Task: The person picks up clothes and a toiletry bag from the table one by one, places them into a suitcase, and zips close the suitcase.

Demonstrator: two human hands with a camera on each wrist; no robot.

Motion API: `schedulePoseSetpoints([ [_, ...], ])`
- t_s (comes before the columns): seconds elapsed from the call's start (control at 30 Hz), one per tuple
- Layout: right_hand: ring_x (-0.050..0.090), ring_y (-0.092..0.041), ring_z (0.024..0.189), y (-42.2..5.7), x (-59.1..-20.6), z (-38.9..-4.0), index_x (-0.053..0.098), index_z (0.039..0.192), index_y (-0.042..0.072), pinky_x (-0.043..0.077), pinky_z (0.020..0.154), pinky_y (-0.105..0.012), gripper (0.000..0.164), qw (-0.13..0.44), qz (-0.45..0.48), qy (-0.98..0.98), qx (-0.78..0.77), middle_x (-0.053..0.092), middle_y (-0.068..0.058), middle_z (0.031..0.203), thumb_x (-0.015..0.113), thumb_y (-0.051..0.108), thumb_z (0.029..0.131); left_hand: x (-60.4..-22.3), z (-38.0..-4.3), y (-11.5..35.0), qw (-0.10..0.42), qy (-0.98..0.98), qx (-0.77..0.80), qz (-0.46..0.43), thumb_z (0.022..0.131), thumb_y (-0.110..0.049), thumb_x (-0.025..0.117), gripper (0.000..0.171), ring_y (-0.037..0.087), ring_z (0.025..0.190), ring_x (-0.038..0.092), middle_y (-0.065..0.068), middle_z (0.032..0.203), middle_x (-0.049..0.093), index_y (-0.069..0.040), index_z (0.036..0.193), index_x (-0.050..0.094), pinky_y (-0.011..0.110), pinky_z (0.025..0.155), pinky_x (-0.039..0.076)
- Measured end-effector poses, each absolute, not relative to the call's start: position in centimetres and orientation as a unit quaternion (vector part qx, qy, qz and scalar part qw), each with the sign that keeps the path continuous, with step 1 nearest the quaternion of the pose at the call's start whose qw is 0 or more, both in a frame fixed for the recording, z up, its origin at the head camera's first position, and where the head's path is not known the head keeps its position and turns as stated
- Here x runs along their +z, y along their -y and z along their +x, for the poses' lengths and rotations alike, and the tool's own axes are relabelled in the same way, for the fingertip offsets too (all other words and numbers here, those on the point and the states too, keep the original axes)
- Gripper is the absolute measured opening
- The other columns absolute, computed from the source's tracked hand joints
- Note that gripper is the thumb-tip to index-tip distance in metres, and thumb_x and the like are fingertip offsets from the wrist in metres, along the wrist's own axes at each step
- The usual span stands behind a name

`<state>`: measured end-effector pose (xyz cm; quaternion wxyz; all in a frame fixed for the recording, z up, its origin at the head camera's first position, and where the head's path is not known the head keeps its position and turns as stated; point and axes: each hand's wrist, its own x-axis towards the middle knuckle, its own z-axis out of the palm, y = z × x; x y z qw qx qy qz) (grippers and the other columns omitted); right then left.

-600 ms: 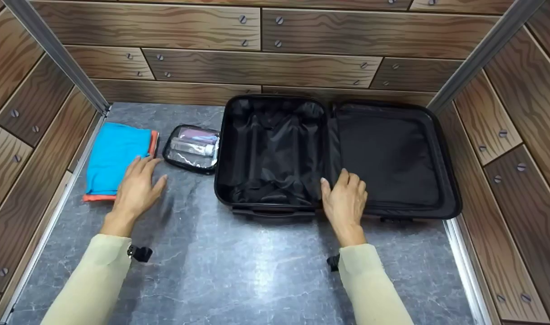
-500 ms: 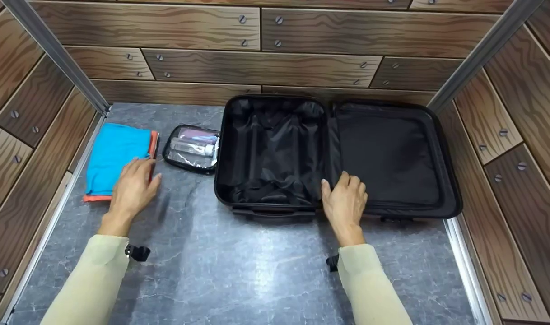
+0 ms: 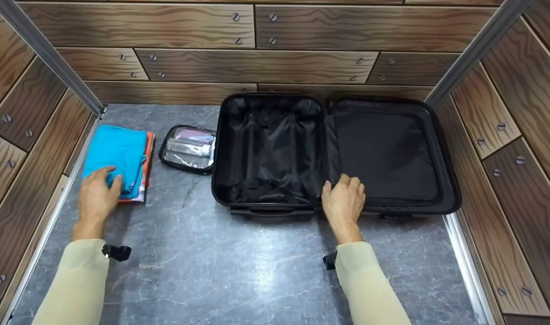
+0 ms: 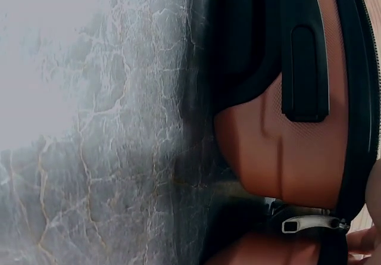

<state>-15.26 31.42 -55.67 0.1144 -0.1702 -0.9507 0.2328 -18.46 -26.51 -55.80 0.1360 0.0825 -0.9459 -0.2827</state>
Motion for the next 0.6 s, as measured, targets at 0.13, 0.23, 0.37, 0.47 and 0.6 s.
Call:
schedulePoseSetpoints([
  [0.13,0.05,-0.051,0.123,-31.4,-55.8,-15.3,0.06,0.135,-0.01,0.04,0.107,-0.061,0.052,0.12,-0.169,0.95,0.234,0.057,-0.034,0.128,0.063,0.03,0.103,-55.8,-18.7,27.7,0.131,0.945,-0.279,0.106,0.106,-0.022,0.06,0.041,0.047,0.137,0.051,0.025,0.146,0.06,0.001,0.14,0.063,0.057,0.118,0.037],
  [0.23,0.05,-0.051,0.123,-31.4,-55.8,-15.3,0.06,0.134,-0.011,0.04,0.107,-0.061,0.051,0.12,-0.169,0.949,0.236,0.057,-0.034,0.127,0.062,0.03,0.103,-55.5,-19.1,28.5,0.131,0.946,-0.273,0.115,0.107,-0.021,0.059,0.04,0.048,0.133,0.052,0.026,0.145,0.061,0.002,0.14,0.062,0.056,0.115,0.039],
  [0.37,0.05,-0.051,0.123,-31.4,-55.8,-15.3,0.06,0.134,-0.011,0.04,0.108,-0.061,0.051,0.118,-0.17,0.949,0.238,0.056,-0.033,0.126,0.061,0.03,0.103,-55.3,-19.8,29.3,0.117,0.952,-0.253,0.125,0.107,-0.021,0.057,0.041,0.05,0.131,0.051,0.027,0.145,0.061,0.002,0.142,0.061,0.057,0.114,0.038],
  [0.47,0.049,-0.05,0.123,-31.5,-55.9,-15.4,0.06,0.134,-0.011,0.04,0.109,-0.061,0.05,0.118,-0.169,0.949,0.238,0.056,-0.033,0.126,0.061,0.029,0.104,-55.2,-20.3,29.8,0.097,0.955,-0.241,0.141,0.107,-0.021,0.056,0.045,0.051,0.134,0.047,0.029,0.147,0.057,0.003,0.146,0.056,0.06,0.115,0.036],
  [0.6,0.05,-0.051,0.121,-31.4,-56.0,-15.3,0.061,0.13,-0.011,0.04,0.107,-0.061,0.047,0.129,-0.164,0.948,0.24,0.056,-0.032,0.124,0.062,0.027,0.103,-55.1,-20.9,30.3,0.074,0.949,-0.25,0.177,0.108,-0.022,0.056,0.054,0.056,0.138,0.042,0.035,0.15,0.049,0.007,0.152,0.045,0.064,0.116,0.033],
])
